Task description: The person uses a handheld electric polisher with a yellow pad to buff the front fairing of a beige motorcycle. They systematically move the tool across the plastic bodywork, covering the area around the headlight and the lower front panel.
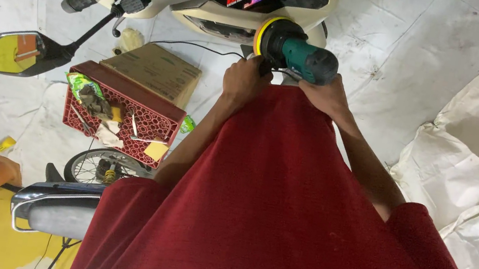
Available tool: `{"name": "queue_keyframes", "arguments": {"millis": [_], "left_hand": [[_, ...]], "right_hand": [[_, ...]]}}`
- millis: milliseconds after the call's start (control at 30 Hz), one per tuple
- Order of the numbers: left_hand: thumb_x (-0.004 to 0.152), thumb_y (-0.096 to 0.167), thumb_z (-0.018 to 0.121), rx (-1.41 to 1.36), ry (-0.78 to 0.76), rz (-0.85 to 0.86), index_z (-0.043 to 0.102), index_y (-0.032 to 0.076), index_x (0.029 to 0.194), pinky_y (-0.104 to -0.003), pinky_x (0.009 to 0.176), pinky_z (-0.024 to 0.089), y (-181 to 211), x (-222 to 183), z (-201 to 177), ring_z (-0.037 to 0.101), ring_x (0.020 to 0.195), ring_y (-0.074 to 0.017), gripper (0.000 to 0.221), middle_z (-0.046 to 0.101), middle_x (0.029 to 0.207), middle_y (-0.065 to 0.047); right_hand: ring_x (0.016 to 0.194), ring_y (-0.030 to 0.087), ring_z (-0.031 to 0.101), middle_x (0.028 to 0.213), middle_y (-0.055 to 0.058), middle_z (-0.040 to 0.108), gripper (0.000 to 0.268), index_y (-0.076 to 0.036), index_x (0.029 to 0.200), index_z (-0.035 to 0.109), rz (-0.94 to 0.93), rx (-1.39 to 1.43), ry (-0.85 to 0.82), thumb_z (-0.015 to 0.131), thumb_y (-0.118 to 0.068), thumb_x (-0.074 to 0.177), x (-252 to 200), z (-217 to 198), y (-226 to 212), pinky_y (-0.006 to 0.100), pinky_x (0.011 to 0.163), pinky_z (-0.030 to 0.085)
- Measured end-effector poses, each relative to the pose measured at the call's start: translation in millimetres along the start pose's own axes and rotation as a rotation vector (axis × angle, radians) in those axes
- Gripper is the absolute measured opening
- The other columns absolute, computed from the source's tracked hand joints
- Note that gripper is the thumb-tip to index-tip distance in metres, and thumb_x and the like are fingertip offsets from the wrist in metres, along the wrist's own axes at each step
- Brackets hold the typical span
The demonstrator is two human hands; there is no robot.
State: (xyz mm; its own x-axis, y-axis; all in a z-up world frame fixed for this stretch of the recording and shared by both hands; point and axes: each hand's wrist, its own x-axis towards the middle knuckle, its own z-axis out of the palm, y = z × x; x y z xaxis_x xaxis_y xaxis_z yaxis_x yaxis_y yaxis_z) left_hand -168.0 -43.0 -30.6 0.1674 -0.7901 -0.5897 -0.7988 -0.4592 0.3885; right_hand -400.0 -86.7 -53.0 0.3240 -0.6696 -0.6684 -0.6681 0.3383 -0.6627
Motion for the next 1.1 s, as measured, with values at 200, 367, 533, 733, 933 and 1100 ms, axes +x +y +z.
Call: {"name": "queue_keyframes", "arguments": {"millis": [200,367,533,733,933,1100], "left_hand": [[0.083,0.037,0.070,0.027,-0.016,0.054,0.073,0.012,0.103,-0.054,0.071,0.058,0,24,5,0.072,0.079,-0.0417,0.032,0.075,0.084,-0.019],[0.083,0.038,0.071,0.013,-0.023,0.076,0.073,0.012,0.102,-0.053,0.072,0.058,8,26,6,0.073,0.080,-0.0412,0.033,0.075,0.087,-0.019],[0.083,0.038,0.070,0.000,-0.052,0.072,0.073,0.012,0.105,-0.053,0.075,0.058,21,42,18,0.073,0.086,-0.0401,0.034,0.075,0.093,-0.018],[0.083,0.043,0.072,0.082,-0.087,0.071,0.069,0.010,0.113,-0.054,0.074,0.058,35,59,34,0.071,0.089,-0.0430,0.045,0.072,0.096,-0.024],[0.085,0.045,0.072,0.104,-0.106,0.086,0.071,0.013,0.111,-0.054,0.078,0.059,39,69,51,0.073,0.092,-0.0415,0.042,0.074,0.098,-0.021],[0.082,0.042,0.073,0.096,-0.047,0.124,0.070,0.014,0.111,-0.054,0.074,0.059,39,59,39,0.072,0.088,-0.0428,0.041,0.073,0.095,-0.023]], "right_hand": [[0.100,0.027,0.075,0.105,0.018,0.076,0.037,-0.003,0.119,0.069,-0.024,0.043,0.017,0.071,-0.022,0.087,12,-8,-7,0.039,0.088,0.058],[0.108,0.031,0.073,0.111,0.020,0.075,0.041,-0.002,0.123,0.068,-0.158,0.054,0.058,0.074,-0.023,0.087,15,-12,7,0.040,0.092,0.056],[0.109,0.033,0.071,0.112,0.022,0.073,0.043,-0.002,0.124,0.066,-0.110,0.038,0.085,0.074,-0.022,0.087,21,-20,24,0.041,0.092,0.055],[0.097,0.025,0.074,0.101,0.015,0.076,0.031,-0.005,0.113,0.070,0.103,0.046,0.021,0.071,-0.026,0.090,24,-37,30,0.040,0.087,0.058],[0.089,0.025,0.073,0.092,0.014,0.075,0.026,-0.004,0.107,0.069,0.074,0.073,0.064,0.068,-0.022,0.089,27,-38,50,0.039,0.081,0.057],[0.084,0.022,0.071,0.088,0.012,0.074,0.024,-0.004,0.104,0.069,-0.006,0.100,0.083,0.068,-0.023,0.090,23,-32,49,0.039,0.077,0.056]]}}
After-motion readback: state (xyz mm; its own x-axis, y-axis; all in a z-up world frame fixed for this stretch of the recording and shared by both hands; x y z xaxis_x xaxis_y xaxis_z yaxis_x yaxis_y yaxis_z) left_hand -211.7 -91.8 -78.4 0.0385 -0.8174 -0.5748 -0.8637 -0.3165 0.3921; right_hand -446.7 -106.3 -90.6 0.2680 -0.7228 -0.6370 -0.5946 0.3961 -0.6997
